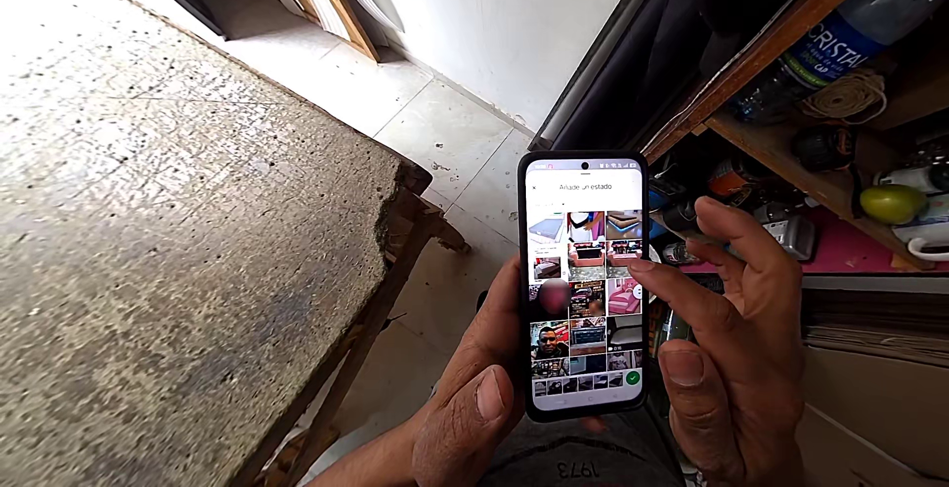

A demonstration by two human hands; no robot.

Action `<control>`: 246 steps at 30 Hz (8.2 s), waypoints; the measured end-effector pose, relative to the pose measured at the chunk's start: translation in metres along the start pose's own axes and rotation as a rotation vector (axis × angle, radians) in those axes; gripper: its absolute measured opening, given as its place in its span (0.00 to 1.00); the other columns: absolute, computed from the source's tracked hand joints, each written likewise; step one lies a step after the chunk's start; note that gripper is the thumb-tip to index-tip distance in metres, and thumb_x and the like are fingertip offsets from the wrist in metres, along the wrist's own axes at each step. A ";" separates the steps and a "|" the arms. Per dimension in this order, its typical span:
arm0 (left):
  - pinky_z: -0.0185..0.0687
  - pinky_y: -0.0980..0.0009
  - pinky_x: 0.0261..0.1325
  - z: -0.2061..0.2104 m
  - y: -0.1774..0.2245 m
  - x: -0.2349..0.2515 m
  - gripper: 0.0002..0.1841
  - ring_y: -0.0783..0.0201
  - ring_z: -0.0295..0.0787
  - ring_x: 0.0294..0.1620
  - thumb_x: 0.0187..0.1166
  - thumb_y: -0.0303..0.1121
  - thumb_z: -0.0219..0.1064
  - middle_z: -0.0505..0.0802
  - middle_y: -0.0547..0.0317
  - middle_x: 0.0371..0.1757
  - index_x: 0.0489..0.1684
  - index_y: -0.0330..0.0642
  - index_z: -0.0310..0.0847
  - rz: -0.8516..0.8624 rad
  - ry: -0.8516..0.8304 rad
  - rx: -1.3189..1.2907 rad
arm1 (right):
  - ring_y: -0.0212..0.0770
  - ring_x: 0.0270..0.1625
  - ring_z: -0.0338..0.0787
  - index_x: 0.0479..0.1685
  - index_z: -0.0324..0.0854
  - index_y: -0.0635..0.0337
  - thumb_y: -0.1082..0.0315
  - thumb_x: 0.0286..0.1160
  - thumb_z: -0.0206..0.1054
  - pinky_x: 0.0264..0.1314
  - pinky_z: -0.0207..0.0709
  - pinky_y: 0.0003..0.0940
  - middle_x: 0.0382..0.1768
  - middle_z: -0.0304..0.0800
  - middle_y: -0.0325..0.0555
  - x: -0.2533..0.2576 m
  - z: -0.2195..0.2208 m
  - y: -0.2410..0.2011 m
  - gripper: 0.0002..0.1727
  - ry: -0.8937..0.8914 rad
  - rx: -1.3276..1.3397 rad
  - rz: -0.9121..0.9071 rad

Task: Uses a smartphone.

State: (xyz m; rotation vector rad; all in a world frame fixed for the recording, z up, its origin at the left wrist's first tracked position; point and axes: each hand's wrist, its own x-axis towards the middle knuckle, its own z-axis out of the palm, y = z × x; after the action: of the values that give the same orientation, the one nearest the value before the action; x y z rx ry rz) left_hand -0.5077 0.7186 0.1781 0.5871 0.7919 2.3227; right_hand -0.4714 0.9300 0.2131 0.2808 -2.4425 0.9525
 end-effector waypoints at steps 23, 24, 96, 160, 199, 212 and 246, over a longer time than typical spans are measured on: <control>0.91 0.55 0.60 0.000 -0.001 -0.002 0.41 0.49 0.80 0.77 0.83 0.57 0.62 0.76 0.48 0.81 0.92 0.54 0.47 0.024 0.003 -0.001 | 0.52 0.91 0.58 0.54 0.91 0.36 0.42 0.92 0.45 0.88 0.63 0.52 0.84 0.67 0.47 -0.014 0.001 -0.002 0.26 -0.042 0.146 0.016; 0.91 0.55 0.60 0.000 -0.001 -0.003 0.41 0.49 0.80 0.77 0.83 0.57 0.62 0.76 0.48 0.81 0.92 0.55 0.47 0.021 0.002 -0.002 | 0.53 0.91 0.57 0.55 0.90 0.36 0.42 0.92 0.44 0.88 0.63 0.52 0.84 0.67 0.48 -0.013 0.001 -0.001 0.26 -0.042 0.135 0.016; 0.92 0.51 0.57 -0.001 0.001 0.000 0.40 0.45 0.81 0.75 0.83 0.56 0.62 0.76 0.45 0.80 0.92 0.55 0.47 0.006 0.021 -0.016 | 0.54 0.91 0.57 0.60 0.89 0.33 0.37 0.91 0.40 0.87 0.64 0.54 0.87 0.63 0.47 -0.004 -0.002 0.004 0.29 -0.033 0.167 0.027; 0.93 0.53 0.57 -0.003 0.000 0.002 0.38 0.47 0.80 0.77 0.83 0.56 0.61 0.76 0.47 0.81 0.91 0.57 0.49 0.007 0.004 -0.023 | 0.52 0.91 0.58 0.71 0.83 0.34 0.34 0.90 0.38 0.85 0.66 0.50 0.88 0.60 0.46 -0.001 0.003 0.006 0.32 -0.033 0.106 0.047; 0.82 0.61 0.74 -0.006 -0.006 0.002 0.40 0.60 0.79 0.77 0.85 0.58 0.57 0.78 0.54 0.79 0.93 0.50 0.45 0.060 0.010 0.145 | 0.56 0.95 0.39 0.77 0.78 0.27 0.31 0.87 0.37 0.91 0.43 0.59 0.94 0.45 0.52 0.013 0.015 -0.013 0.33 -0.168 -0.086 -0.082; 0.93 0.56 0.59 -0.007 -0.004 0.000 0.41 0.50 0.80 0.77 0.83 0.58 0.62 0.76 0.49 0.81 0.93 0.56 0.46 0.027 0.012 0.054 | 0.56 0.95 0.43 0.70 0.83 0.28 0.34 0.89 0.39 0.92 0.49 0.58 0.93 0.51 0.49 0.008 0.007 -0.003 0.30 -0.054 -0.025 -0.025; 0.93 0.53 0.57 -0.002 0.000 -0.002 0.39 0.46 0.81 0.75 0.84 0.56 0.61 0.76 0.46 0.80 0.92 0.55 0.48 0.013 0.012 0.007 | 0.56 0.93 0.52 0.65 0.87 0.32 0.35 0.90 0.38 0.90 0.58 0.55 0.90 0.59 0.46 -0.004 0.000 0.001 0.31 -0.042 0.209 0.050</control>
State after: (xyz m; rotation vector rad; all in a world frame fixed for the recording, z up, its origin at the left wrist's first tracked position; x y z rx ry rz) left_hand -0.5078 0.7163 0.1761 0.5835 0.8048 2.3380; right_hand -0.4680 0.9307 0.2102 0.3151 -2.3999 1.2380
